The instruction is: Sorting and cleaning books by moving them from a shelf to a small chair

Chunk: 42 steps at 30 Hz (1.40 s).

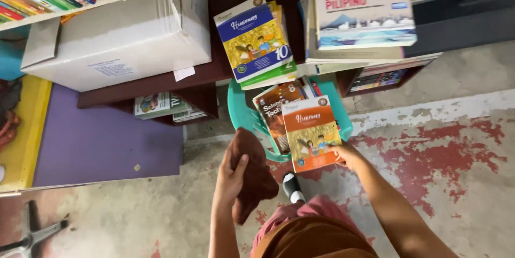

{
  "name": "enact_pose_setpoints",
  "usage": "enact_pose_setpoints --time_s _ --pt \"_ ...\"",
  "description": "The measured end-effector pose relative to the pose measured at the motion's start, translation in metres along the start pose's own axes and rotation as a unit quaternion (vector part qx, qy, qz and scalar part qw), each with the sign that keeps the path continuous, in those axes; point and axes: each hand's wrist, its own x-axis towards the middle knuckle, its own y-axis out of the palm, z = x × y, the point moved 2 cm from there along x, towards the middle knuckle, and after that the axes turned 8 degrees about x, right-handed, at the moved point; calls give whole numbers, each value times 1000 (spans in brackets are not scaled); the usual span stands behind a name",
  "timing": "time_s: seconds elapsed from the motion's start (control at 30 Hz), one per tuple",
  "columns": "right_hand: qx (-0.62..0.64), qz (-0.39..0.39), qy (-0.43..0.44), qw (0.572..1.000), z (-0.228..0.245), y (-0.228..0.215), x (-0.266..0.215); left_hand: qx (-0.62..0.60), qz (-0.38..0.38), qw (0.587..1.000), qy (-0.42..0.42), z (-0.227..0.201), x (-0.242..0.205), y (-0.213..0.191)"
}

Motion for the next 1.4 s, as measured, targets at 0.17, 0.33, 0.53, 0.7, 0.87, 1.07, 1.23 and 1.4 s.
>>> enact_pose_setpoints --time_s 0.17,0.33,0.53,0.7,0.87,1.07,1.23,1.4 --pt "90 -25 -238 967 -26 -5 -122 140 103 985 14 -66 -49 83" --pt "84 -7 -347 934 -67 -53 -223 321 192 835 404 -19 -77 226" --pt "94 -21 -380 920 -71 -58 -398 343 5 796 499 -157 -65 217" --pt "104 -51 -470 875 -86 -67 -431 297 -85 875 372 -140 -63 210" --pt "49 65 -464 882 -109 -50 -454 -13 213 935 282 -164 -107 228" --pt "138 -89 -562 810 -139 -136 -353 238 105 755 602 -145 -235 258" --pt "173 -21 -577 798 -90 -135 -433 190 172 755 604 -192 -233 243" --pt "117 -100 -519 841 -84 -138 -469 186 106 874 437 -198 -122 256"
